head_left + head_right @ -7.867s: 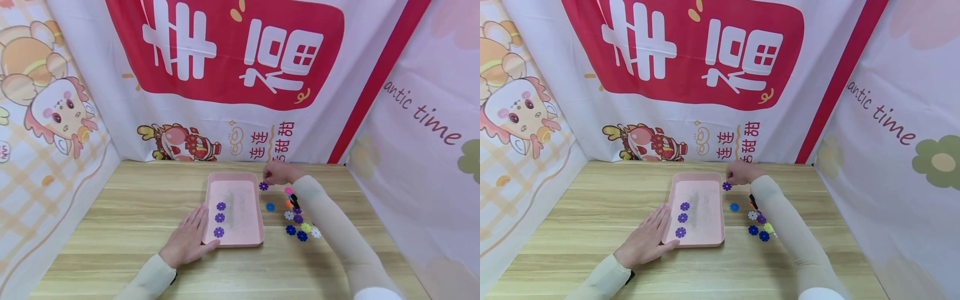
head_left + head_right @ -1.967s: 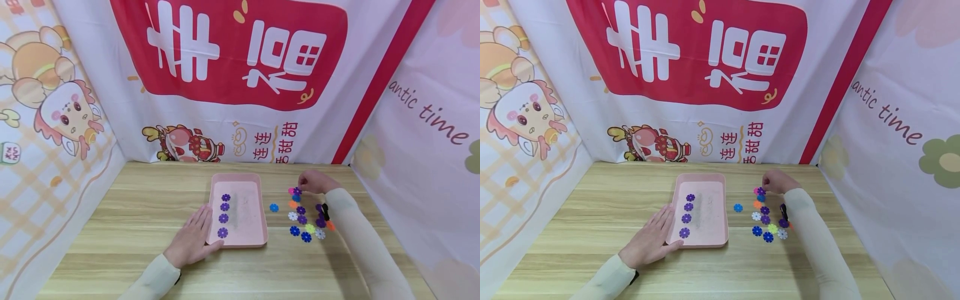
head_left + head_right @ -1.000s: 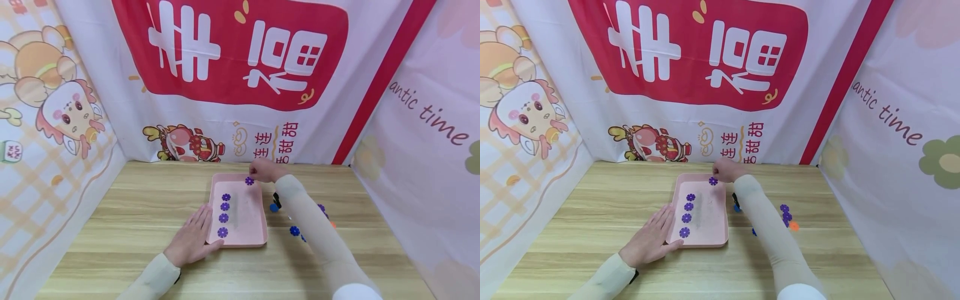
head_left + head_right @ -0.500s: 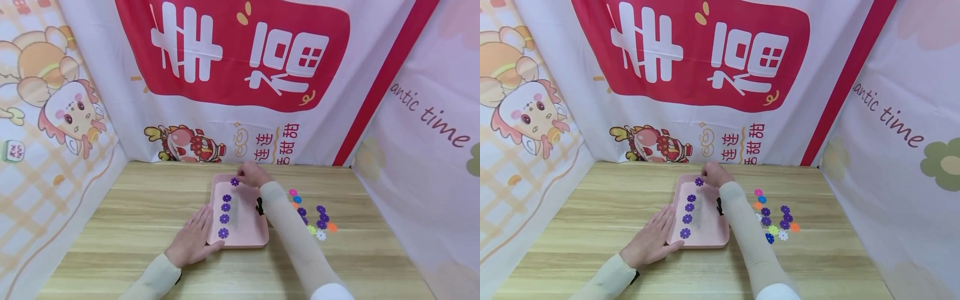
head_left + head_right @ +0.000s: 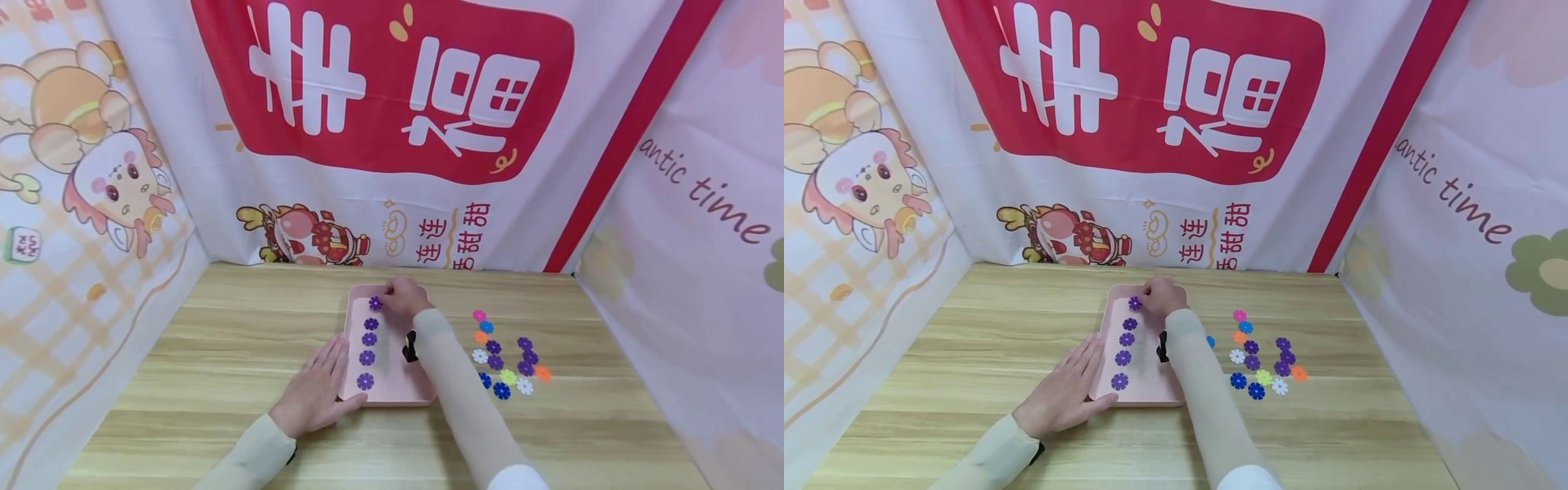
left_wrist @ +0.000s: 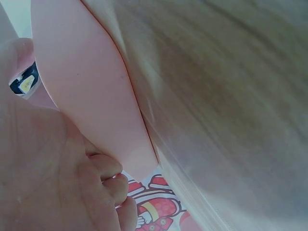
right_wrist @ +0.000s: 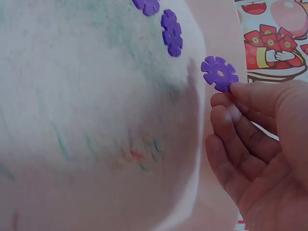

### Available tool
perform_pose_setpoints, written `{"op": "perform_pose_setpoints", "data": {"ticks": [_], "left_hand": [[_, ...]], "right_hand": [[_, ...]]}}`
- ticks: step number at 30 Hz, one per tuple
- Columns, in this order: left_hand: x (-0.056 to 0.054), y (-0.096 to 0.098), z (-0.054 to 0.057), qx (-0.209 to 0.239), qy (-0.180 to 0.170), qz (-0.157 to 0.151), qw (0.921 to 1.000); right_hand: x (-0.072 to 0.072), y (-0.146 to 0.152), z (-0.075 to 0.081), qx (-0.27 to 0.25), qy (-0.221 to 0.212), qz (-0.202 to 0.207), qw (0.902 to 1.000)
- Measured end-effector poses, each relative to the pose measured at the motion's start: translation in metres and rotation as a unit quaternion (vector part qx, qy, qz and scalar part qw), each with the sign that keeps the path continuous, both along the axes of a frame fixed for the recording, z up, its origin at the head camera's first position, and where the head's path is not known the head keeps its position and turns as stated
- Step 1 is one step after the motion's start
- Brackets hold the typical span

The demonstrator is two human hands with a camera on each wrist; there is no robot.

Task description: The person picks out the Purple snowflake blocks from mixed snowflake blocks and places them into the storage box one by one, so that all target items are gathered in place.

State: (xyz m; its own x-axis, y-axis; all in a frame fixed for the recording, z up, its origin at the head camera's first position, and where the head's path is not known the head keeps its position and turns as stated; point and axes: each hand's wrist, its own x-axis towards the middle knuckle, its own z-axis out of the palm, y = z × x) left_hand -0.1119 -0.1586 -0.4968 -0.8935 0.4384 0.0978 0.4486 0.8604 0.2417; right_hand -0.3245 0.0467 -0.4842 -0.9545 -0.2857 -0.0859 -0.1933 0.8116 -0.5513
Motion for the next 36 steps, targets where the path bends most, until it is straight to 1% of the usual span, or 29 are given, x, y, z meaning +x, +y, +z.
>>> {"op": "perform_pose_setpoints", "data": {"ticks": [4, 5, 7, 9, 12, 16, 19, 21, 22, 24, 25, 27, 29, 32, 36], "left_hand": [[-0.001, 0.000, 0.001, -0.022, -0.012, 0.004, 0.9997], [-0.001, 0.001, 0.003, -0.027, -0.020, 0.006, 0.9994], [-0.001, 0.002, 0.004, -0.030, -0.024, 0.006, 0.9992], [-0.001, 0.003, 0.005, -0.032, -0.029, 0.005, 0.9990], [-0.001, 0.005, 0.006, -0.031, -0.033, 0.006, 0.9990], [-0.002, 0.006, 0.003, -0.024, -0.035, 0.008, 0.9991], [-0.003, 0.006, -0.003, -0.013, -0.022, 0.005, 0.9997], [-0.003, 0.005, -0.006, -0.003, -0.014, 0.004, 0.9999], [-0.003, 0.005, -0.007, 0.006, -0.012, 0.003, 0.9999], [-0.002, 0.004, -0.007, 0.005, -0.011, 0.004, 0.9999], [-0.002, 0.004, -0.006, 0.003, -0.016, 0.006, 0.9998], [-0.001, 0.004, -0.002, -0.006, -0.027, 0.012, 0.9995], [-0.001, 0.004, 0.001, -0.019, -0.038, 0.017, 0.9990], [-0.001, 0.005, 0.004, -0.030, -0.050, 0.019, 0.9981], [-0.002, 0.004, 0.005, -0.035, -0.054, 0.020, 0.9977]], "right_hand": [[0.001, -0.004, -0.004, 0.019, -0.024, -0.024, 0.9992], [0.001, -0.005, -0.005, 0.021, -0.028, -0.027, 0.9990], [0.001, -0.005, -0.005, 0.021, -0.035, -0.029, 0.9988], [0.000, -0.005, -0.006, 0.010, -0.046, -0.034, 0.9983], [-0.001, -0.007, -0.009, -0.032, -0.065, -0.037, 0.9967], [-0.001, -0.008, -0.012, -0.065, -0.070, -0.038, 0.9947], [0.000, -0.007, -0.011, -0.057, -0.064, -0.042, 0.9954], [0.001, -0.007, -0.010, -0.035, -0.056, -0.046, 0.9967], [0.003, -0.006, -0.009, -0.019, -0.050, -0.047, 0.9974], [0.008, -0.004, -0.002, -0.002, -0.046, -0.052, 0.9975], [0.011, -0.003, 0.002, 0.002, -0.047, -0.051, 0.9976], [0.014, 0.001, 0.009, 0.009, -0.039, -0.038, 0.9985], [0.014, 0.006, 0.018, -0.005, -0.039, -0.014, 0.9991], [0.010, 0.017, 0.030, -0.001, -0.015, 0.041, 0.9990], [0.010, 0.037, 0.051, 0.014, 0.018, 0.102, 0.9946]]}}
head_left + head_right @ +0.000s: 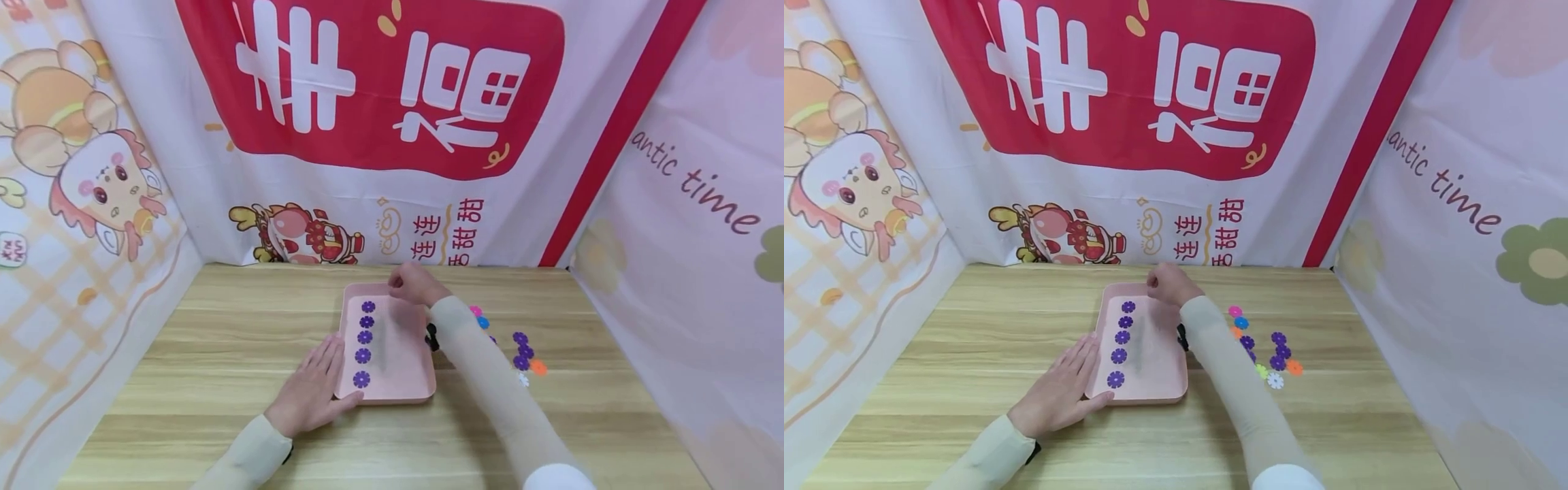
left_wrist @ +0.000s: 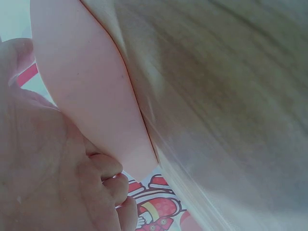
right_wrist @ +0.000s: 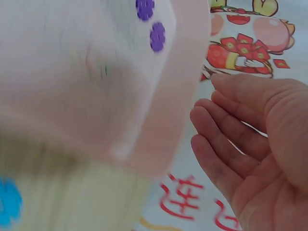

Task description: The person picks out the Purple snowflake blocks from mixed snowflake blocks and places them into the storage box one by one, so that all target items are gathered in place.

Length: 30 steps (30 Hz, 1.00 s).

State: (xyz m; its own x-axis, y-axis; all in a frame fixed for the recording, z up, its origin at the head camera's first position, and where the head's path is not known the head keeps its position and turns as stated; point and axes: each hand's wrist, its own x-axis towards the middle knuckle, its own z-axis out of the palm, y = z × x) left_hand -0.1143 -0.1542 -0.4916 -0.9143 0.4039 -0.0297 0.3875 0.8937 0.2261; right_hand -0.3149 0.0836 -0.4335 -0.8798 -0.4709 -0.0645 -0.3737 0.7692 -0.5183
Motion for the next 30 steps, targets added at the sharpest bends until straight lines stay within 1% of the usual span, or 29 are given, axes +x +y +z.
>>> {"op": "perform_pose_setpoints", "data": {"ticks": [1, 5, 9, 13, 16, 21, 25, 30], "left_hand": [[-0.001, 0.000, 0.000, -0.002, 0.000, 0.001, 1.0000], [-0.002, -0.002, 0.001, -0.006, -0.001, 0.001, 1.0000], [-0.003, -0.002, 0.002, -0.008, -0.003, -0.002, 1.0000], [-0.003, -0.001, 0.002, -0.008, -0.004, -0.002, 1.0000], [-0.003, 0.000, 0.002, -0.005, -0.006, -0.002, 1.0000], [-0.003, 0.000, 0.001, 0.001, 0.001, -0.002, 1.0000], [-0.003, -0.001, -0.001, -0.002, 0.004, -0.003, 1.0000], [-0.002, -0.001, -0.003, -0.004, 0.003, 0.000, 1.0000]], "right_hand": [[0.000, 0.005, 0.005, 0.007, 0.009, 0.015, 0.9998], [0.004, 0.030, 0.024, 0.041, 0.028, 0.047, 0.9977], [0.009, 0.060, 0.035, 0.064, 0.042, 0.053, 0.9957], [0.017, 0.091, 0.042, 0.083, 0.052, 0.062, 0.9932], [0.025, 0.116, 0.043, 0.109, 0.057, 0.071, 0.9899], [0.036, 0.157, 0.039, 0.133, 0.035, 0.058, 0.9888], [0.043, 0.188, 0.033, 0.125, 0.024, 0.041, 0.9910], [0.049, 0.219, 0.024, 0.111, 0.040, 0.014, 0.9929]]}}
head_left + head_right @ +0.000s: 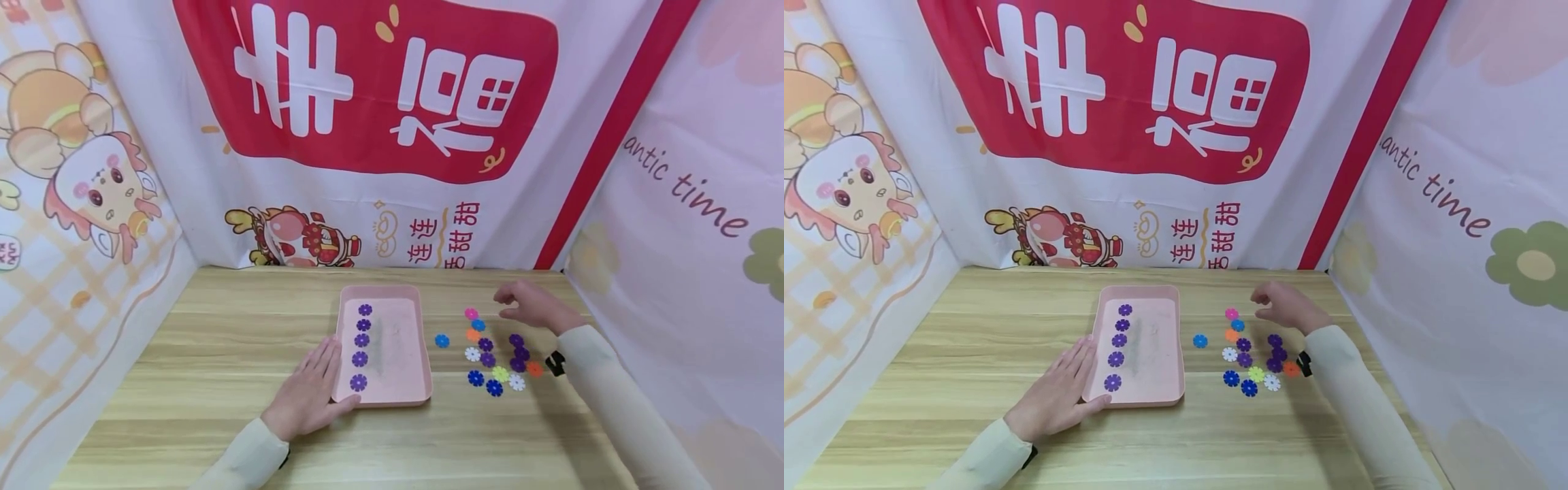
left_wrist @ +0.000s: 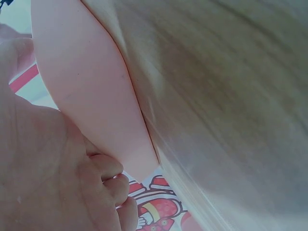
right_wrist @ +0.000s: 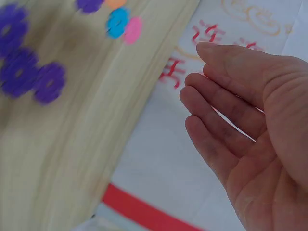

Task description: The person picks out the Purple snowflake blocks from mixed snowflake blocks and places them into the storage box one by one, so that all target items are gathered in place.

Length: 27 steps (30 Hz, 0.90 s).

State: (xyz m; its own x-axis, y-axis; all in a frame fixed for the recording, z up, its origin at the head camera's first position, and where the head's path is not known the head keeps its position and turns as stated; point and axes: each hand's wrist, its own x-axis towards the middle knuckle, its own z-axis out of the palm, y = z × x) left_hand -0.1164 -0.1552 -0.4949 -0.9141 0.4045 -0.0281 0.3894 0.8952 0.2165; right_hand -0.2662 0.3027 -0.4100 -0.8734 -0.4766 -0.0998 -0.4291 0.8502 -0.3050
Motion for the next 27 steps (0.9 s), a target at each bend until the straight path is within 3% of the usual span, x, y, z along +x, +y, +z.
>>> {"op": "perform_pose_setpoints", "data": {"ticks": [7, 12, 17, 27], "left_hand": [[0.001, 0.001, -0.001, 0.000, 0.004, -0.002, 1.0000], [0.002, 0.001, 0.001, 0.002, 0.006, -0.002, 1.0000], [0.002, 0.002, 0.003, 0.003, 0.003, -0.002, 1.0000], [0.001, -0.001, -0.010, 0.035, 0.041, -0.005, 0.9985]], "right_hand": [[0.009, 0.028, -0.021, 0.000, -0.002, -0.018, 0.9998], [0.017, 0.038, -0.041, -0.002, -0.039, -0.066, 0.9970], [0.024, 0.047, -0.059, -0.002, -0.044, -0.088, 0.9952], [0.025, 0.052, -0.082, -0.033, -0.035, -0.098, 0.9940]]}}
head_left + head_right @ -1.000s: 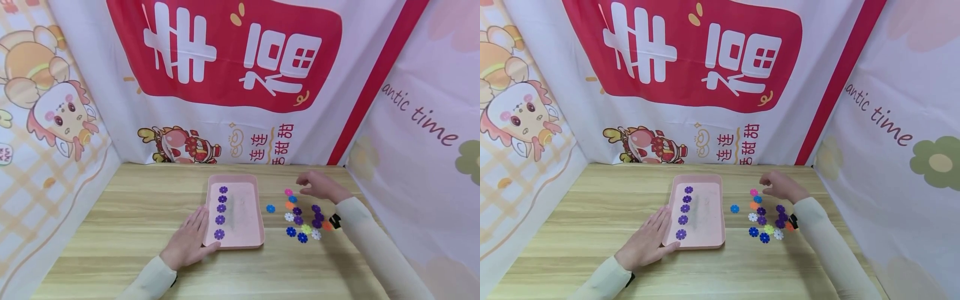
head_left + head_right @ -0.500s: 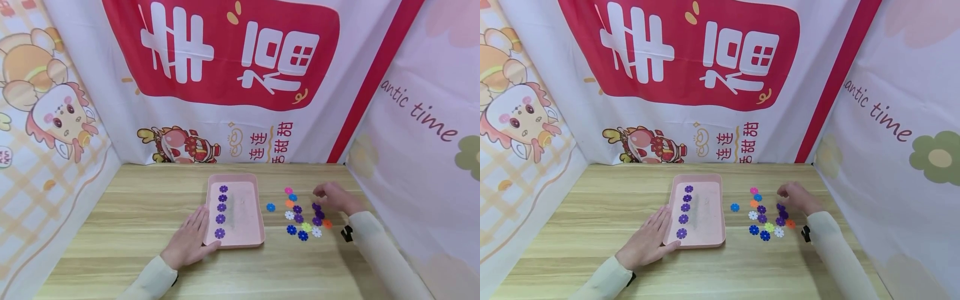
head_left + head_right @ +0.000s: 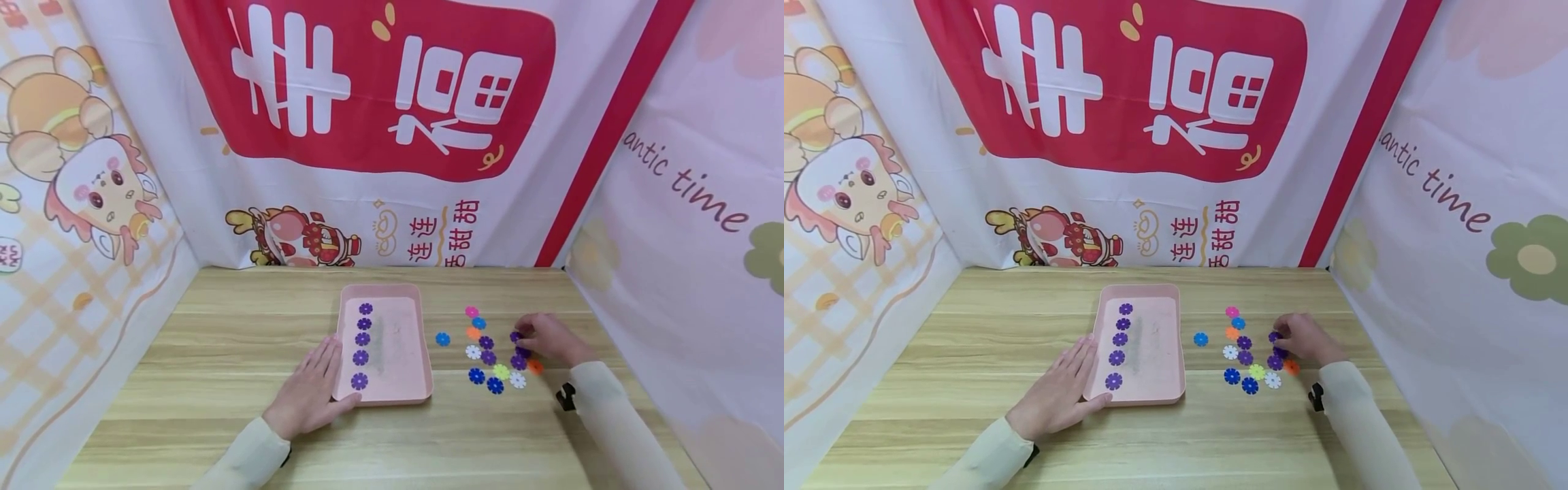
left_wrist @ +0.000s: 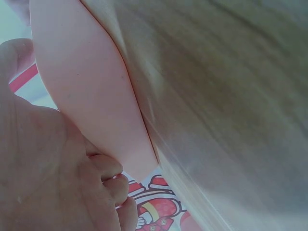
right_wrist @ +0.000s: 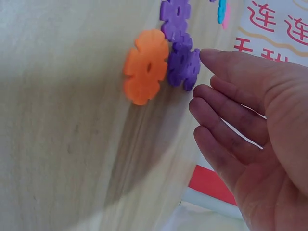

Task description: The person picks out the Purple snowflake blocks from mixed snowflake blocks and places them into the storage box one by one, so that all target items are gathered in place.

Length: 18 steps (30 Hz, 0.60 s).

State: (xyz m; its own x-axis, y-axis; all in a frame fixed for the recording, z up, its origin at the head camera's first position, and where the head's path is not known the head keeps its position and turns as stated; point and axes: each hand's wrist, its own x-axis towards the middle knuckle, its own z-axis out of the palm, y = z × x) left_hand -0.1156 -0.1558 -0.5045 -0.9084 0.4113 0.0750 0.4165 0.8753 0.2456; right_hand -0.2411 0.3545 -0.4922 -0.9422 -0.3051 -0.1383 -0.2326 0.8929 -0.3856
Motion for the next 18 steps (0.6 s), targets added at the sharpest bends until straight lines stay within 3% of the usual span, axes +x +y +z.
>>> {"op": "perform_pose_setpoints", "data": {"ticks": [10, 18], "left_hand": [[0.000, 0.002, 0.009, -0.031, -0.033, 0.002, 0.9990], [0.000, 0.002, 0.010, -0.034, -0.034, 0.002, 0.9988]], "right_hand": [[-0.003, -0.010, 0.002, 0.011, -0.011, -0.016, 0.9998], [-0.016, -0.009, 0.001, -0.004, -0.046, -0.026, 0.9986]]}}
